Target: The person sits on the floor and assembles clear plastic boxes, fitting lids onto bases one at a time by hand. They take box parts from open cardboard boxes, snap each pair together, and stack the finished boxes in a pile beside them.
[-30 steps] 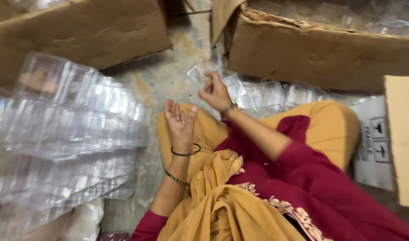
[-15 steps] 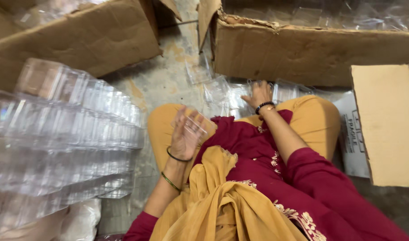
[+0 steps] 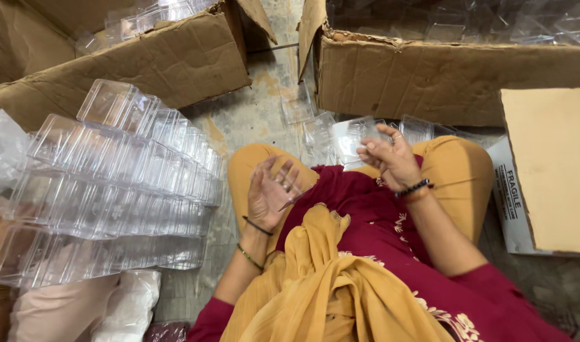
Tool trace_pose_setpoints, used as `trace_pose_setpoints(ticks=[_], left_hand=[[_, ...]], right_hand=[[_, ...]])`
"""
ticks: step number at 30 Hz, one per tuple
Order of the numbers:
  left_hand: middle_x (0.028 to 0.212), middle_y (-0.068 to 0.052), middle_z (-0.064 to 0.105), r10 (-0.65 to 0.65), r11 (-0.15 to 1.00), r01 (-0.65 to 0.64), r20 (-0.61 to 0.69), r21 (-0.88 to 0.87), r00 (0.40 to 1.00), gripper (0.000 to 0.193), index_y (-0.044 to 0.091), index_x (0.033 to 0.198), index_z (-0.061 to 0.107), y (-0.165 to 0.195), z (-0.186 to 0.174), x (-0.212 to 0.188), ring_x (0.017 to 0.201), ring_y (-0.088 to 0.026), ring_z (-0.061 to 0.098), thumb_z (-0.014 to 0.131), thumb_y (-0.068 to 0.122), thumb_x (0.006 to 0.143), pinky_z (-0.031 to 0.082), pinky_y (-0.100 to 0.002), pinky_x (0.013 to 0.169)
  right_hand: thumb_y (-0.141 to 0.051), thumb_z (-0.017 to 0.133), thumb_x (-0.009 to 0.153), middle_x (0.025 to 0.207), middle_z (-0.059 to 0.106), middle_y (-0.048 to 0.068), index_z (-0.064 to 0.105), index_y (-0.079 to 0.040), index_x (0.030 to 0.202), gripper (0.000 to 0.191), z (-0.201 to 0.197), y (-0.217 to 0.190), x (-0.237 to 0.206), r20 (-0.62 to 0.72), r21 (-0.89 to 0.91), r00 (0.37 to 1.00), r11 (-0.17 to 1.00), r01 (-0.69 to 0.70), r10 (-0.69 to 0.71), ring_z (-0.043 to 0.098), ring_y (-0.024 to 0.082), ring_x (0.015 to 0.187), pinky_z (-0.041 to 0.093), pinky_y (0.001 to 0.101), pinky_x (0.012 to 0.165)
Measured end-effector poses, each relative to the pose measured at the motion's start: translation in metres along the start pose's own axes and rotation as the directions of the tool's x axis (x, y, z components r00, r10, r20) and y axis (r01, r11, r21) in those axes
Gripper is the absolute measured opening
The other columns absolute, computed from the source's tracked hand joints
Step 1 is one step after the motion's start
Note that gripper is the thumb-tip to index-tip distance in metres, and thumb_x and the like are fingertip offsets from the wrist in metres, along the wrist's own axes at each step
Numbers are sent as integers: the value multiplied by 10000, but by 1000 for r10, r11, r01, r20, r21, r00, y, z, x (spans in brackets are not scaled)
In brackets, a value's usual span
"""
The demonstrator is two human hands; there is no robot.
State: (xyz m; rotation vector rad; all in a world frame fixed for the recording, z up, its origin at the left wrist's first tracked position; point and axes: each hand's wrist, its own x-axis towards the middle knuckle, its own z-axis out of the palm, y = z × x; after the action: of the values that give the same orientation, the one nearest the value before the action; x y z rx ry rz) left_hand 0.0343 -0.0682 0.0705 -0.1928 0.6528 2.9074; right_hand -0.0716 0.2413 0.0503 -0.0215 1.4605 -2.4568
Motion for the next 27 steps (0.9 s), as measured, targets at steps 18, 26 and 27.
trace_pose_setpoints(ticks=[18,26,27], left_hand=[[1535,-101,443,236,844,-339,280,415,930,906,90,1552,336,-29,66,-13,1417,-248,451,834,457,890,358,-425,1216],[1542,-89,421,192,716,-399,387,573,902,952,92,1543,365,-29,73,-15,1454,-244,411,872,491,842,399,-425,1226],[1534,-86,424,191,688,-404,386,603,902,951,84,1539,373,-28,74,-16,1450,-240,415,876,485,839,417,-428,1213]], right_hand=[[-258,846,827,1324,546,116,426,-50,1466,792,104,-15,-80,320,-396,929,865,309,-186,554,196,1263,462,354,1117],[-93,839,832,1516,438,97,459,-78,1455,730,104,-11,-87,447,-240,820,835,495,-358,421,205,1467,329,367,1256],[-82,845,823,1523,430,96,459,-80,1452,738,103,-10,-86,451,-228,817,838,495,-360,409,206,1477,320,369,1263]])
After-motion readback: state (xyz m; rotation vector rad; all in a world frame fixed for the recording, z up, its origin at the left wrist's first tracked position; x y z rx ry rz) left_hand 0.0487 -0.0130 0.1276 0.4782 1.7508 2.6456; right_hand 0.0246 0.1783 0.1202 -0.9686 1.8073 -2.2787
